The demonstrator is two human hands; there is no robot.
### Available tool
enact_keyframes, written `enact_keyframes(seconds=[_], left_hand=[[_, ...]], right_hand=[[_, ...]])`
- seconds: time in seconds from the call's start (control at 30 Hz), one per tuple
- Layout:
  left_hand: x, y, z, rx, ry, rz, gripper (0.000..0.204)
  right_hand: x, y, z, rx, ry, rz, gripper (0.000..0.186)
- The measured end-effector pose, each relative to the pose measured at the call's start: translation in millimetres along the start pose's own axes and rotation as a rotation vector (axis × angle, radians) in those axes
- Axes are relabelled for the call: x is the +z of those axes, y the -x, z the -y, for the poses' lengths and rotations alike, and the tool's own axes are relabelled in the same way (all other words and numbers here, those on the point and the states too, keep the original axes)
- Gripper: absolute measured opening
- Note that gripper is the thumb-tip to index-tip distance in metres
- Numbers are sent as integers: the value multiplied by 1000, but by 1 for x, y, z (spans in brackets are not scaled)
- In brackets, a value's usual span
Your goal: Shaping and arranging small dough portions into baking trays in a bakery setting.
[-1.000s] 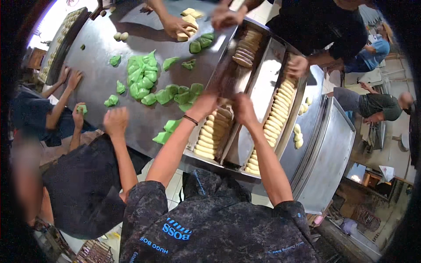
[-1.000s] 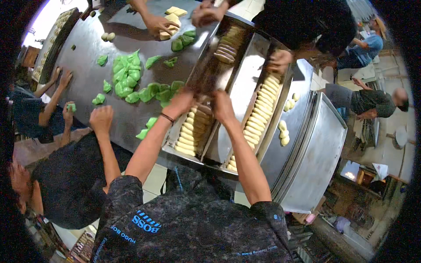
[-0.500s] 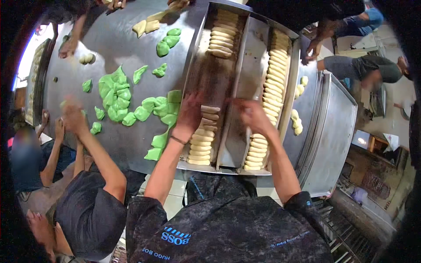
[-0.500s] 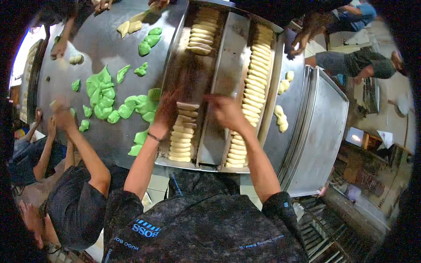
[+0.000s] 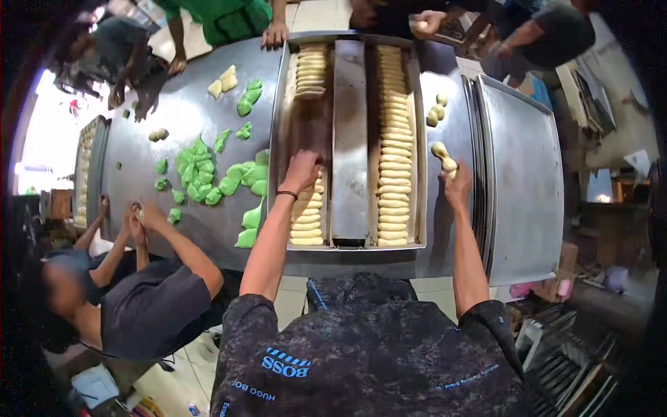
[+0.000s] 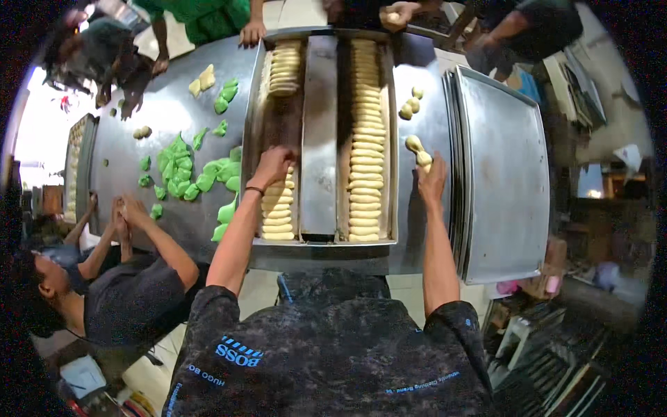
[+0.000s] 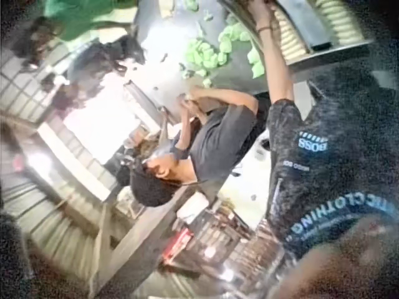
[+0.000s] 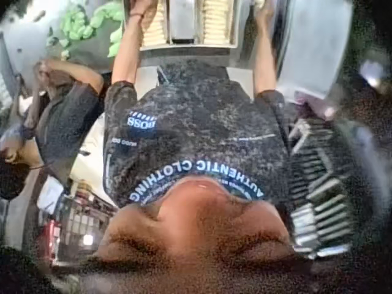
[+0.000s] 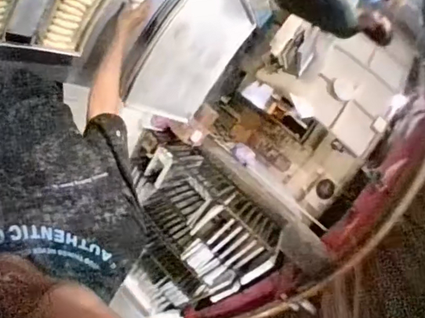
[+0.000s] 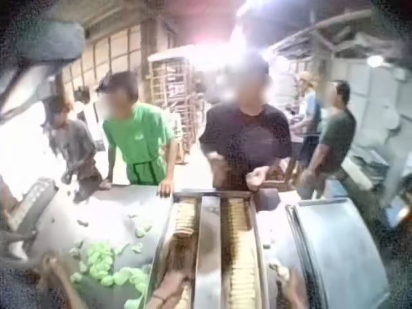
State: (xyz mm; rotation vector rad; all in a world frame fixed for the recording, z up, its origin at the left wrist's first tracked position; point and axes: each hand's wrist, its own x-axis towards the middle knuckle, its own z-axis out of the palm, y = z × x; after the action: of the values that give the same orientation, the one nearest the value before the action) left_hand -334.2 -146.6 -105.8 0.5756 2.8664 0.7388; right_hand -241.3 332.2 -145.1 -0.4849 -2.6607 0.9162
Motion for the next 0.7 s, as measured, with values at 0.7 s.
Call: enact_keyframes(seconds=[0.7], left_hand=[[12, 234, -208, -518, 716, -460, 33]], right_hand=[[-25, 46, -6, -221, -35, -247, 42]])
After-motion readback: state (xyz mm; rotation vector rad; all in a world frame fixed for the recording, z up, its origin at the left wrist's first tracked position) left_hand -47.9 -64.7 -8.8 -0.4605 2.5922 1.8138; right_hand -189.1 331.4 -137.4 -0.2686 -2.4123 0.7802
